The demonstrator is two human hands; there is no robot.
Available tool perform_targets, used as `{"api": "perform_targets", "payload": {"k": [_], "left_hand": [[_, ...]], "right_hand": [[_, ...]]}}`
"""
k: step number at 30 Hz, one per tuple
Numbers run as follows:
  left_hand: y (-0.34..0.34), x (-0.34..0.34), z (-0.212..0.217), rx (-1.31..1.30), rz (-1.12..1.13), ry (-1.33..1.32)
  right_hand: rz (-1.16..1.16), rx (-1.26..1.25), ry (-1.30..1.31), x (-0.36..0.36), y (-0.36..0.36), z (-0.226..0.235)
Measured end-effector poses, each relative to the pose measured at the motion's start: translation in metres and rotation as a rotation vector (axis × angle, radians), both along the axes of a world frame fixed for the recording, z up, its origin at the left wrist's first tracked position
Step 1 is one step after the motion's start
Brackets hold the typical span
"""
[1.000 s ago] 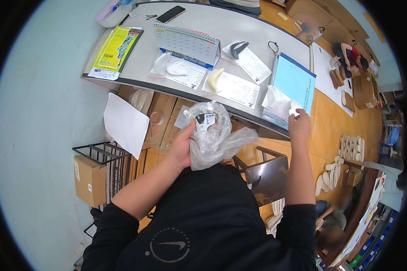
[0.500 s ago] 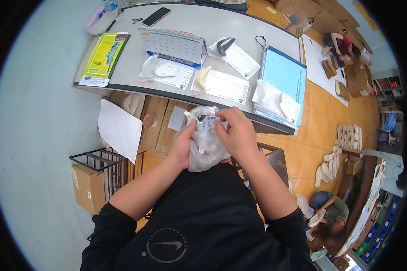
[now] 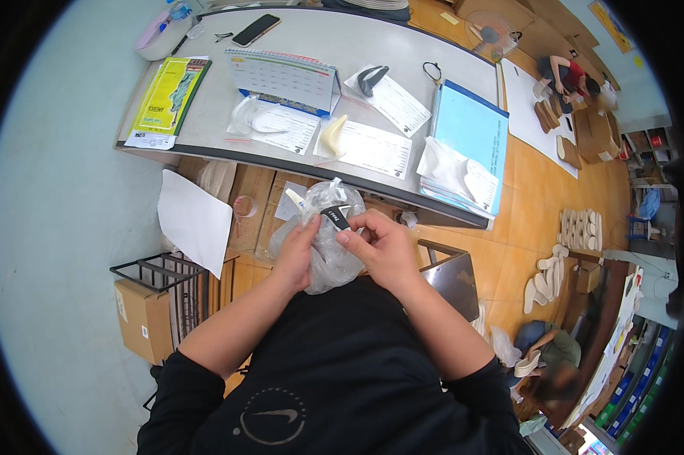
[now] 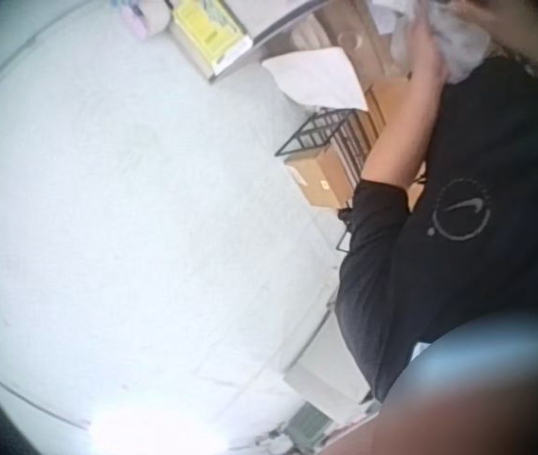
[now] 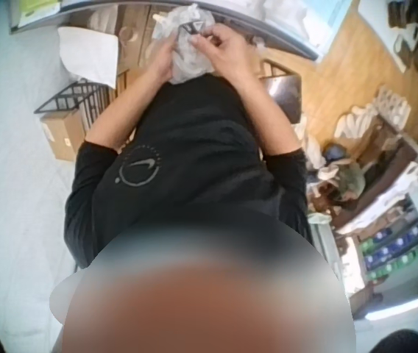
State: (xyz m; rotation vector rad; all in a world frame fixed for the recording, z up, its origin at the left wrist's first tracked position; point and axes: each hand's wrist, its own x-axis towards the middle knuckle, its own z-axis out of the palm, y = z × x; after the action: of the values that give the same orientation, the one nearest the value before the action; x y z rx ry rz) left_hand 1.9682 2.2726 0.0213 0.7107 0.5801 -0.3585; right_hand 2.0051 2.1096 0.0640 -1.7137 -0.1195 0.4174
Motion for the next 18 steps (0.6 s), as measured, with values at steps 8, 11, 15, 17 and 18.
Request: {"api": "perform_targets", "payload": {"k": [8, 11, 15, 17, 18], "left_hand": [[0.001, -0.002, -0.007, -0.041, 0.032, 0.007], [0.001, -0.002, -0.012, -0.035, 0.039, -0.023], [0.000, -0.006, -0.017, 0.020, 0.041, -0.051], [0.000, -0.008, -0.019, 0.022, 0.012, -0.070], [0.000, -0.009, -0.019, 0.014, -0.008, -0.075]], "right_hand": [[0.050, 0.015, -0.014, -0.006, -0.004, -0.006], [0.038, 0.070, 0.085, -0.008, -0.007, -0.010], [0.043, 0.115, 0.247, -0.008, -0.013, -0.012], [0.024, 0.142, 0.333, -0.006, -0.015, -0.012], [0.002, 0.167, 0.379, -0.006, -0.015, -0.011]]}}
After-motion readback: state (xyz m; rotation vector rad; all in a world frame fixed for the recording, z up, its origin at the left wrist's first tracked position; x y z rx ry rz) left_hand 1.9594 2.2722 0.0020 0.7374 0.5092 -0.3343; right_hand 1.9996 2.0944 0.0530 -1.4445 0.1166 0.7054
